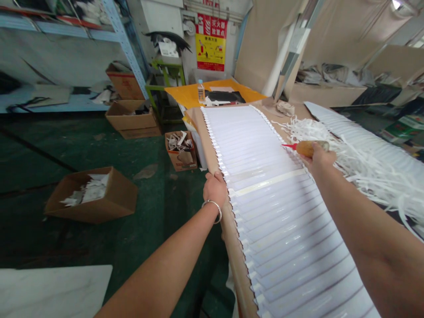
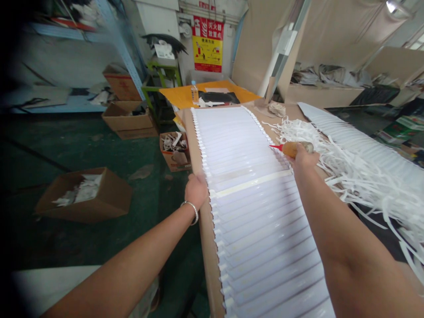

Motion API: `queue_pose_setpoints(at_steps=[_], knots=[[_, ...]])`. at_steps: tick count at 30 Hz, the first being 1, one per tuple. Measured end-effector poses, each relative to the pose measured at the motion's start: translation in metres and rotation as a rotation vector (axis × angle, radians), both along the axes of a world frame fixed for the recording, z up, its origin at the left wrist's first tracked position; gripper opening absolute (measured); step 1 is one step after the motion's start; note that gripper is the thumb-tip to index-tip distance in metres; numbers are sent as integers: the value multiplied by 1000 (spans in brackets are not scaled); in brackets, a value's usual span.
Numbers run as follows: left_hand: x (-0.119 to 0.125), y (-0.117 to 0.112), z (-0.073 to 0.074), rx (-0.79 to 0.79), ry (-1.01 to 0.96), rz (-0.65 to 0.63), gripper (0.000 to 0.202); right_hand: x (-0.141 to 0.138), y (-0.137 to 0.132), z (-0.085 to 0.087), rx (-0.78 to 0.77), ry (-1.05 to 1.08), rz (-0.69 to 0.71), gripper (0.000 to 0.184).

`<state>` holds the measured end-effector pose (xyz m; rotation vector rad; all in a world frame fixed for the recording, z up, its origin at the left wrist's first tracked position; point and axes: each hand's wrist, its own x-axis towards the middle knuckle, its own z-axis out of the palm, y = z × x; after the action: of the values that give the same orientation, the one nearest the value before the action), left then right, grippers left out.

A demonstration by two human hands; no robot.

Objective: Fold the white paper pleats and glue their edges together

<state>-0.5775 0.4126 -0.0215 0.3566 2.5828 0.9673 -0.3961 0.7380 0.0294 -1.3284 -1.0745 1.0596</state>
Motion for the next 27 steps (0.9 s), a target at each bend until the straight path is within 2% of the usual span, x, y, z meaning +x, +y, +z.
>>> queue_pose_setpoints(at_steps=[4,9,18,22,27], knots=[[1,-1,2,1,-7,-1,36,-3,2,-1,-20,87,-71,48],[1,-2,4,-2,-9,-3,35,-7,-2,-1,-10,132,-80,49],[1,-2,4,9,-18,8,34,-13,-25,-1,63,150,75,45],[1,-2,4,18,-25,14,33,-18,-42,1,74,137,171,42],[2,-1,4,26,-33,19,33,-30,-70,9,79,139,198,38]])
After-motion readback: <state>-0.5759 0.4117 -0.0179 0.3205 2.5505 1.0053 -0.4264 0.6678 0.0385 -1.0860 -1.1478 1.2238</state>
